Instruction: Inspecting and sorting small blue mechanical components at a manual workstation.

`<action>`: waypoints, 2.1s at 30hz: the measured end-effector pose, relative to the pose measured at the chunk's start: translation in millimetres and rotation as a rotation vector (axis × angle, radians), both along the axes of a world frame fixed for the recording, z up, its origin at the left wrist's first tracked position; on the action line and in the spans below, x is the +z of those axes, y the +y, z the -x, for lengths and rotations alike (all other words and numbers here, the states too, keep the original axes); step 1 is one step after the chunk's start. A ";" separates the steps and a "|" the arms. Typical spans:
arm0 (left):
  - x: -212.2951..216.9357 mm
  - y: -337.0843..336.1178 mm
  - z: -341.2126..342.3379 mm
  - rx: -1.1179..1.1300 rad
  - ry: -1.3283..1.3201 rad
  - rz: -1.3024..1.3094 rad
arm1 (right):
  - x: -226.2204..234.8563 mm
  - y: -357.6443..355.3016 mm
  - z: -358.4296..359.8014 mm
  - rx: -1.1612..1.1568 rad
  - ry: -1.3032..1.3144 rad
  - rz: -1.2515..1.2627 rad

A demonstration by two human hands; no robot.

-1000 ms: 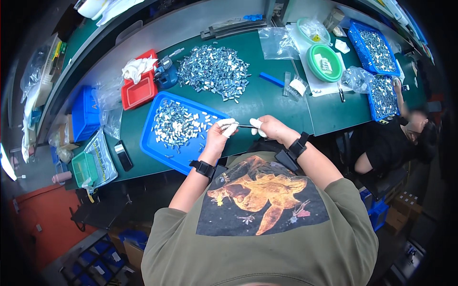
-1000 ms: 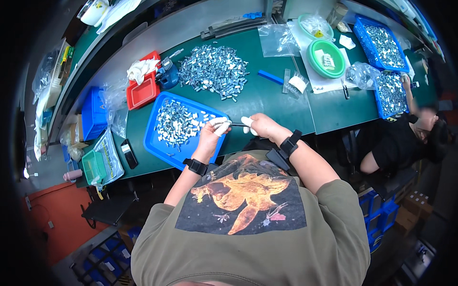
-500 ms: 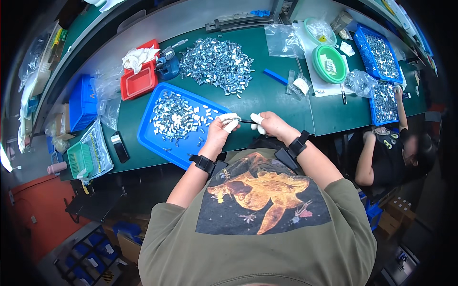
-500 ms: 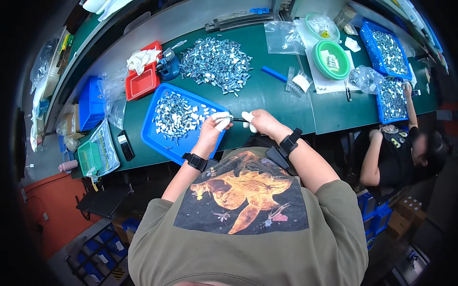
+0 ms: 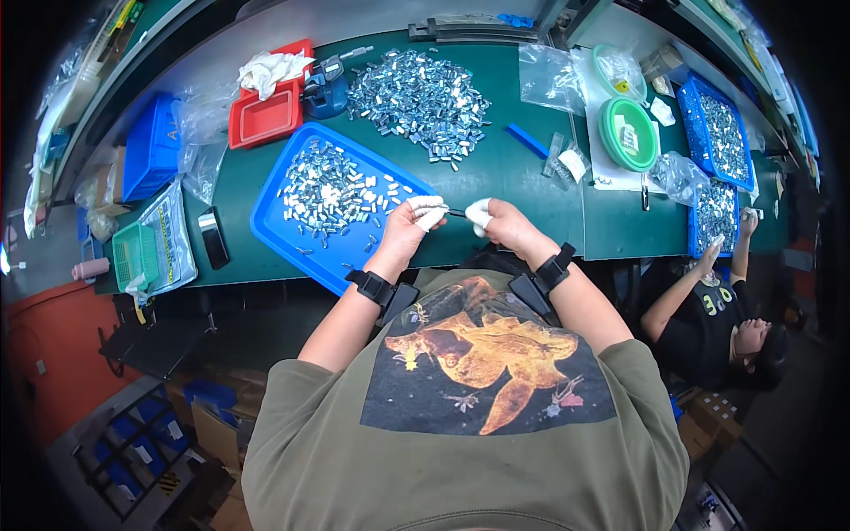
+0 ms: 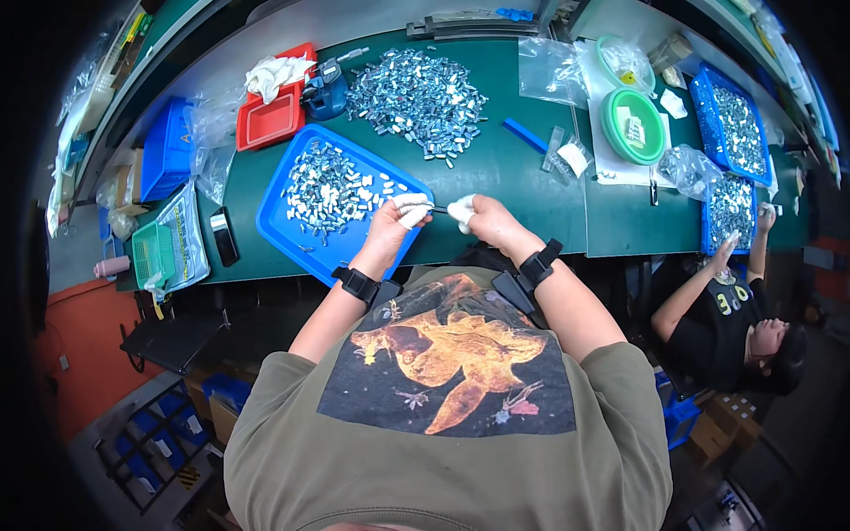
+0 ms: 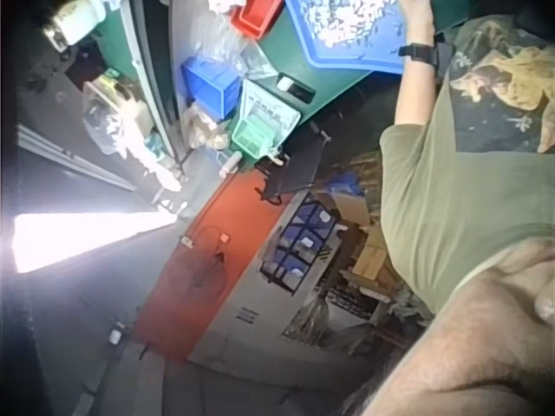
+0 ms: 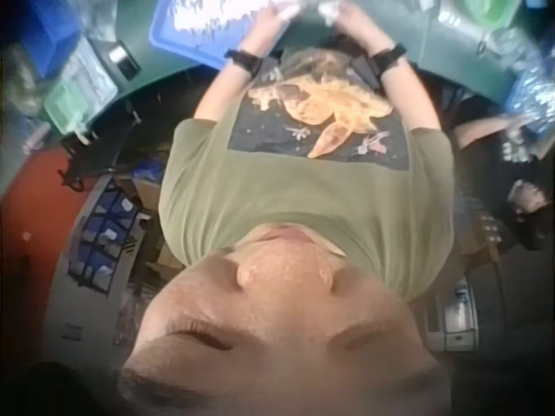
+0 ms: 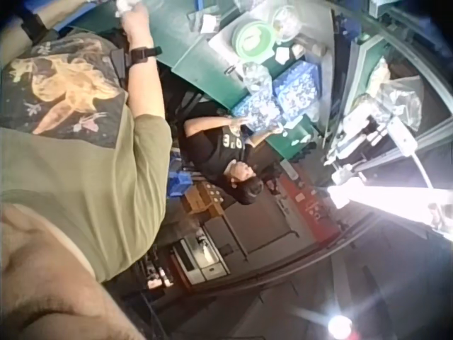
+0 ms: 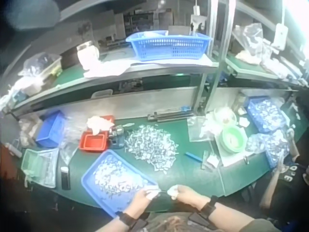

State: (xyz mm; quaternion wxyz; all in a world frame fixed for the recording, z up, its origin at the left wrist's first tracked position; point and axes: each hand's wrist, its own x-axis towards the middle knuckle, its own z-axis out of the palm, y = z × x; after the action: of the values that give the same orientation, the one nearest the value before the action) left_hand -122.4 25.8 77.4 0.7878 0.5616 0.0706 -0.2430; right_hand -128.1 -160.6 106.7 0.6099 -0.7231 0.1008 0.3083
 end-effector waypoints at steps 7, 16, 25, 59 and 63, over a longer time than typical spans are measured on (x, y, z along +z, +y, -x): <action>-3.3 8.6 2.6 0.050 0.023 0.009 | -0.8 3.7 -6.7 0.048 0.101 0.009; -8.6 16.7 6.9 0.098 0.034 0.029 | 0.0 15.1 -12.5 0.075 0.041 0.026; -3.3 24.5 8.3 0.194 0.001 0.000 | -5.4 36.4 -19.5 0.092 -0.194 0.094; 1.7 28.4 -1.2 0.321 -0.001 0.098 | 10.1 60.0 -30.0 0.316 -0.663 0.400; 2.5 28.0 -2.1 0.309 -0.009 0.134 | 10.2 55.5 -32.5 0.176 -0.264 0.130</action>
State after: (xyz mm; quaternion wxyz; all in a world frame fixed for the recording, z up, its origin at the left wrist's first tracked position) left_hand -120.3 53.8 79.9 0.8517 0.4915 0.1360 -0.1206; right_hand -95.5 -105.1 116.9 0.5404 -0.8013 -0.0239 0.2557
